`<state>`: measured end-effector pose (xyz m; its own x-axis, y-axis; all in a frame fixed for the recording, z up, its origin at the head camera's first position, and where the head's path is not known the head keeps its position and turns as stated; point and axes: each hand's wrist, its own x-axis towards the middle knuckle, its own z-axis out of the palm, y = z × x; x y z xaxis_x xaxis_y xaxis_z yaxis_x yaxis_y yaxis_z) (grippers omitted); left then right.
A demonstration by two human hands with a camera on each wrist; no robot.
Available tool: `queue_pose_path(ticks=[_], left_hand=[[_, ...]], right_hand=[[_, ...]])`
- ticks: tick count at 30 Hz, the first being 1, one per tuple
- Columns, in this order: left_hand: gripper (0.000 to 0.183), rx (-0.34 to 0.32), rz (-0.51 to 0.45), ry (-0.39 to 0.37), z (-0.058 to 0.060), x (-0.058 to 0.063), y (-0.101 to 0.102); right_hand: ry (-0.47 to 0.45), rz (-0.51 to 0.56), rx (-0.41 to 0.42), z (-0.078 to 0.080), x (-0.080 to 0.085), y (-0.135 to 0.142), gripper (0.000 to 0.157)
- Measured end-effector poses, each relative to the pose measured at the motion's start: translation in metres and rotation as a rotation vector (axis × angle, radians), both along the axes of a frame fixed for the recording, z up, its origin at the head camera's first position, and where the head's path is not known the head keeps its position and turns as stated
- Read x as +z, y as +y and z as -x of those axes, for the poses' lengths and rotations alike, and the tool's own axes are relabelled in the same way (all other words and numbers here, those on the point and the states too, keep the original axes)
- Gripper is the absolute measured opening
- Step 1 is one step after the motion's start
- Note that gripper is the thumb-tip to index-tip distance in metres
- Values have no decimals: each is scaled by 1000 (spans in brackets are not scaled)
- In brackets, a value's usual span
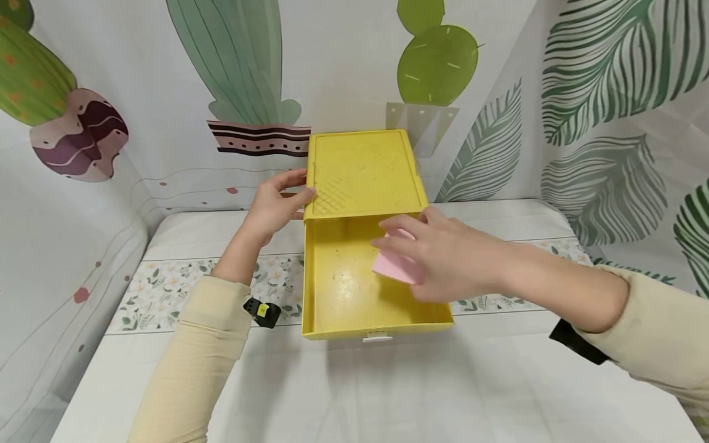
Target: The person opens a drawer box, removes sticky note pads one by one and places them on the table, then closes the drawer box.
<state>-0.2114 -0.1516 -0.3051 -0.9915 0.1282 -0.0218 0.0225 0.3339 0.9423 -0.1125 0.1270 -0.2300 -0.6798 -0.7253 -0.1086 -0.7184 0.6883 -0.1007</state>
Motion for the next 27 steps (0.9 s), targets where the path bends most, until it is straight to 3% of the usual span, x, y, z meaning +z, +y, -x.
queue_pose_path(ticks=[8, 18, 27], left_hand=[[53, 0, 3, -2, -2, 1, 0], [53, 3, 3, -1, -1, 1, 1], [54, 4, 4, -2, -1, 1, 1]], right_hand=[[-1, 20, -66, 3, 4, 23, 67], [86, 66, -158, 9, 9, 59, 64], [65, 80, -239, 20, -5, 86, 64]])
